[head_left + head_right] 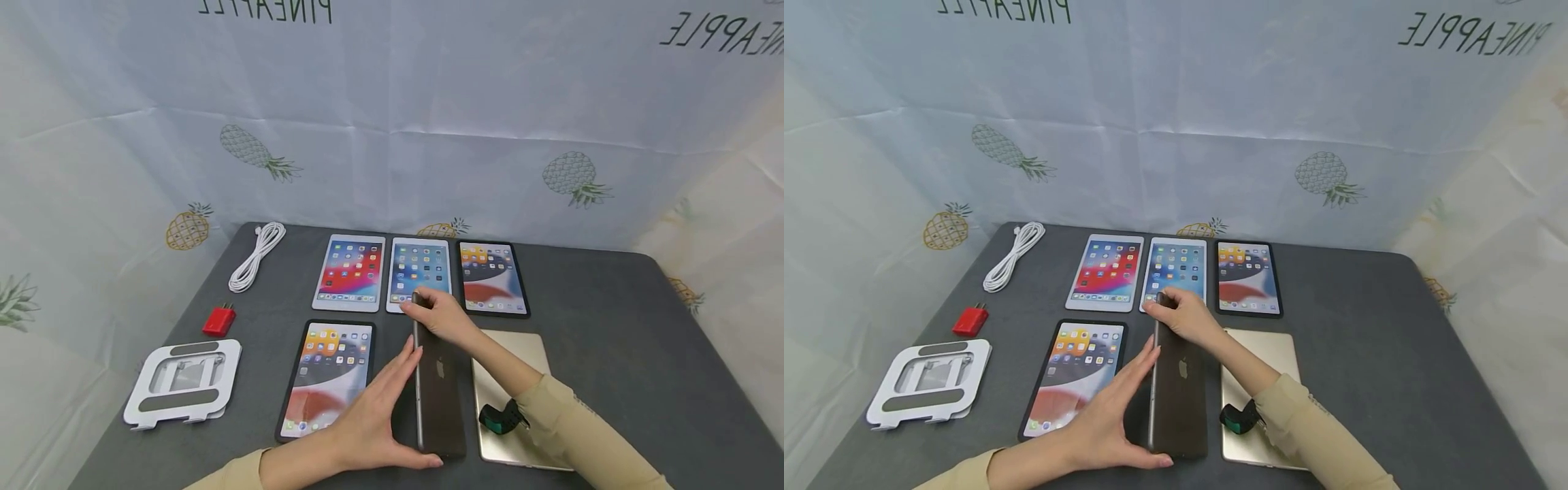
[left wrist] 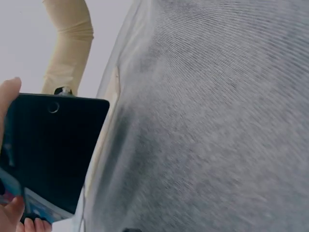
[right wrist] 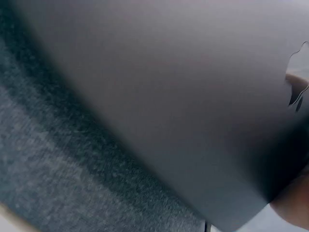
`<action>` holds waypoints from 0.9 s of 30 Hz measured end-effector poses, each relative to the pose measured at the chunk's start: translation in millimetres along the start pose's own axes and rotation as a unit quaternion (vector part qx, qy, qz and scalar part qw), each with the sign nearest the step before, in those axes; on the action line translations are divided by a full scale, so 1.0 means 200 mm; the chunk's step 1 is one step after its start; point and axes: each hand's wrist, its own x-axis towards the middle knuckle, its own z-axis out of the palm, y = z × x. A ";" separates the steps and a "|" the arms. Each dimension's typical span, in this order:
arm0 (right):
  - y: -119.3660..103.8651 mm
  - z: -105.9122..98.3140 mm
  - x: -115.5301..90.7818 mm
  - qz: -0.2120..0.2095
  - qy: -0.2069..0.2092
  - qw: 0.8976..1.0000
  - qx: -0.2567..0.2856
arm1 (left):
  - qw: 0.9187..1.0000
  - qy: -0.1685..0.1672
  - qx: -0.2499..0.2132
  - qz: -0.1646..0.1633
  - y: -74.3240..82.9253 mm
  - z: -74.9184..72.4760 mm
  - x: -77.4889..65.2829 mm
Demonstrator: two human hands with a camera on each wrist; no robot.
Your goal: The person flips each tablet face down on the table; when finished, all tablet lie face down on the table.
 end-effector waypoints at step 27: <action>0.13 0.09 0.06 -0.008 -0.003 0.998 -0.057 | 0.976 -0.031 0.215 0.020 -0.15 -0.05 -0.13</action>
